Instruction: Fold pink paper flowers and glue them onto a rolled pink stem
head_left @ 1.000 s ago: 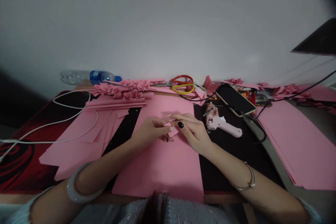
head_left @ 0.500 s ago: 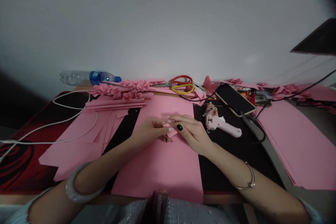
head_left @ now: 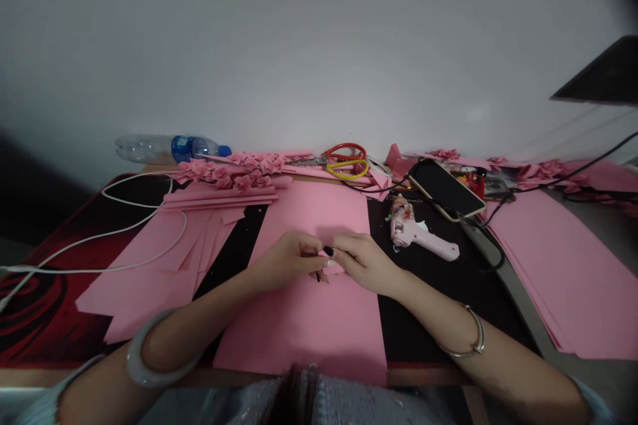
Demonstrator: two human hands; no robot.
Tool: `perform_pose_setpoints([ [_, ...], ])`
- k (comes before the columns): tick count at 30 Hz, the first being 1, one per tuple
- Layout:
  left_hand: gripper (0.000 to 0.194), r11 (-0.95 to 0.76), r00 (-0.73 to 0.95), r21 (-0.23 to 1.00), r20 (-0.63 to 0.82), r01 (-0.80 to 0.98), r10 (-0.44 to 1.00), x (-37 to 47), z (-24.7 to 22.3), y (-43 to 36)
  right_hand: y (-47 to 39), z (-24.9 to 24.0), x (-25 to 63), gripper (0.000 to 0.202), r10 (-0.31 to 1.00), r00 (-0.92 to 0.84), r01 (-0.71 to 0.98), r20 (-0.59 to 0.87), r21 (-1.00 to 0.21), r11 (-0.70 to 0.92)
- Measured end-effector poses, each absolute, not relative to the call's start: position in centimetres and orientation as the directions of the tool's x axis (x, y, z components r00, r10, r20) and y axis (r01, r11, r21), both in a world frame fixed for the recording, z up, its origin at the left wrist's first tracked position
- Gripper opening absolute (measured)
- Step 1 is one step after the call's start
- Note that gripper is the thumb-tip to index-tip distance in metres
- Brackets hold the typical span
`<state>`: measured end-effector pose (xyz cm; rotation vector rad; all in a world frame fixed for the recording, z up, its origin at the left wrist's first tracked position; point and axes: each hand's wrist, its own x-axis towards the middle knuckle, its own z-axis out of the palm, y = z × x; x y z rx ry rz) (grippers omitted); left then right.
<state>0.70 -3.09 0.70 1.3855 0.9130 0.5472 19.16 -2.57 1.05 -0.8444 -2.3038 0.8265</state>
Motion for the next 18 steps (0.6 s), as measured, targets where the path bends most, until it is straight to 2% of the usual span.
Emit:
perform_pose_setpoints([
  [6,0.016,0.144,0.556,0.973,-0.221,0.179,0.801,0.78,0.68,-3.0,-2.56,0.87,19.07,0.034,0.748,-0.616,0.391,0.246,-0.729,0.562],
  [9,0.018,0.123,0.518,0.979,-0.192,0.165,0.834,0.84,0.77,-2.86,-2.45,0.77,19.23,0.033,0.835,-0.491,0.412,0.248,-0.778,0.474],
  [13,0.016,0.129,0.379,0.982,-0.173,0.139,0.909,0.82,0.84,-2.63,-2.45,0.7,19.56,0.022,0.909,-0.325,0.41,0.261,-0.827,0.384],
  [18,0.013,0.12,0.285,0.984,-0.154,0.133,0.946,0.83,0.97,-2.69,-2.67,0.52,19.42,0.014,0.903,-0.366,0.388,0.227,-0.844,0.369],
])
